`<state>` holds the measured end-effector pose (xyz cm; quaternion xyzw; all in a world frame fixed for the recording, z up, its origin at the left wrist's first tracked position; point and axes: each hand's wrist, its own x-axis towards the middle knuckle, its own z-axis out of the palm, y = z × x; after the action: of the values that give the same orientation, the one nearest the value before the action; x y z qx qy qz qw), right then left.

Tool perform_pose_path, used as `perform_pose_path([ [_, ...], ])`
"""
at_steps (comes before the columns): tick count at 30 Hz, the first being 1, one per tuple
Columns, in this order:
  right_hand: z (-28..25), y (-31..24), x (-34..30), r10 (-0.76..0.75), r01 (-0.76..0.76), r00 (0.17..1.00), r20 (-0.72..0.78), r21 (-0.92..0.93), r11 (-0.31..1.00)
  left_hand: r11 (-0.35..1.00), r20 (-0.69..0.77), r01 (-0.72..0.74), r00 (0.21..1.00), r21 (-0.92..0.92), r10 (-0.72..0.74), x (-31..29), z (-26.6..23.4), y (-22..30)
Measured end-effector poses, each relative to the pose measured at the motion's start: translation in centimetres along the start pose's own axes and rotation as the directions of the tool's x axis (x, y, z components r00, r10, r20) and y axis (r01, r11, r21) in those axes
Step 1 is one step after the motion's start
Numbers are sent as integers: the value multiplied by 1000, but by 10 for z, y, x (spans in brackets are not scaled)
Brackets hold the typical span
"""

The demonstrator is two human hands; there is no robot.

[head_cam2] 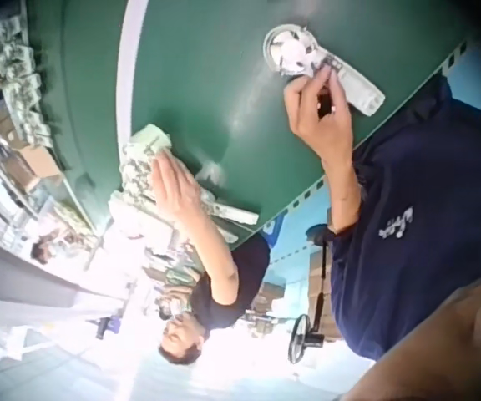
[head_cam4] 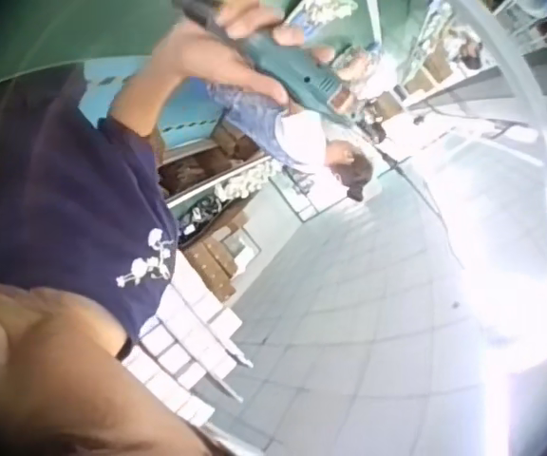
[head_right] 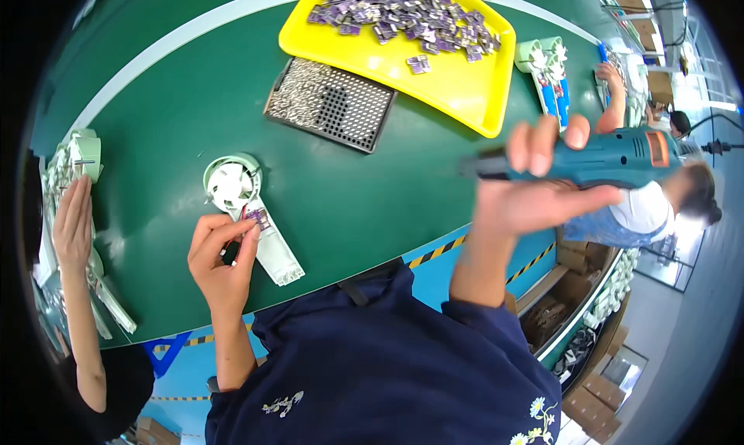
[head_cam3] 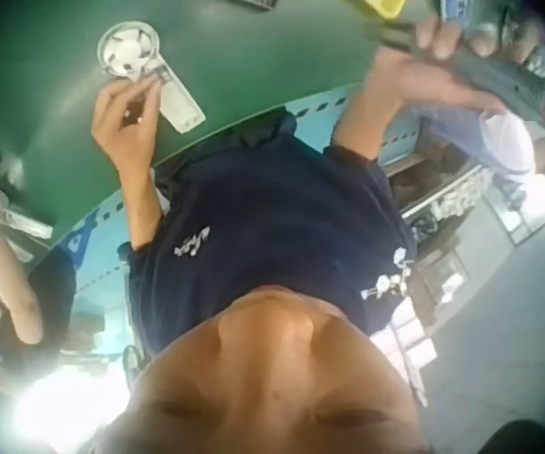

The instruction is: The person assembles portable fans by placing circuit boards into the fan casings, driving screws to secure them with an electric screwdriver, and placing the assembled fan parts onto the table.

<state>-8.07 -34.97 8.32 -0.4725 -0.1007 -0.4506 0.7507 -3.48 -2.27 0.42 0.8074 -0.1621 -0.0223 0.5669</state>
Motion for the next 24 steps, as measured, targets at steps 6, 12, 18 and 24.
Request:
perform_pose_path([
  [6,59,84,-2,-158,179,965,209,-88,980,999,0,40,999,-1,-40,0,1,2],
  [12,56,92,-9,5,50,989,151,-360,932,1000,-2,24,1000,1,-24,1,1,2],
  [18,54,100,-11,2,39,993,122,-333,942,1000,2,25,1000,-6,-25,2,1,2],
  [24,54,100,-10,67,9,982,179,-397,918,1000,13,20,1000,-10,-20,2,0,2],
])
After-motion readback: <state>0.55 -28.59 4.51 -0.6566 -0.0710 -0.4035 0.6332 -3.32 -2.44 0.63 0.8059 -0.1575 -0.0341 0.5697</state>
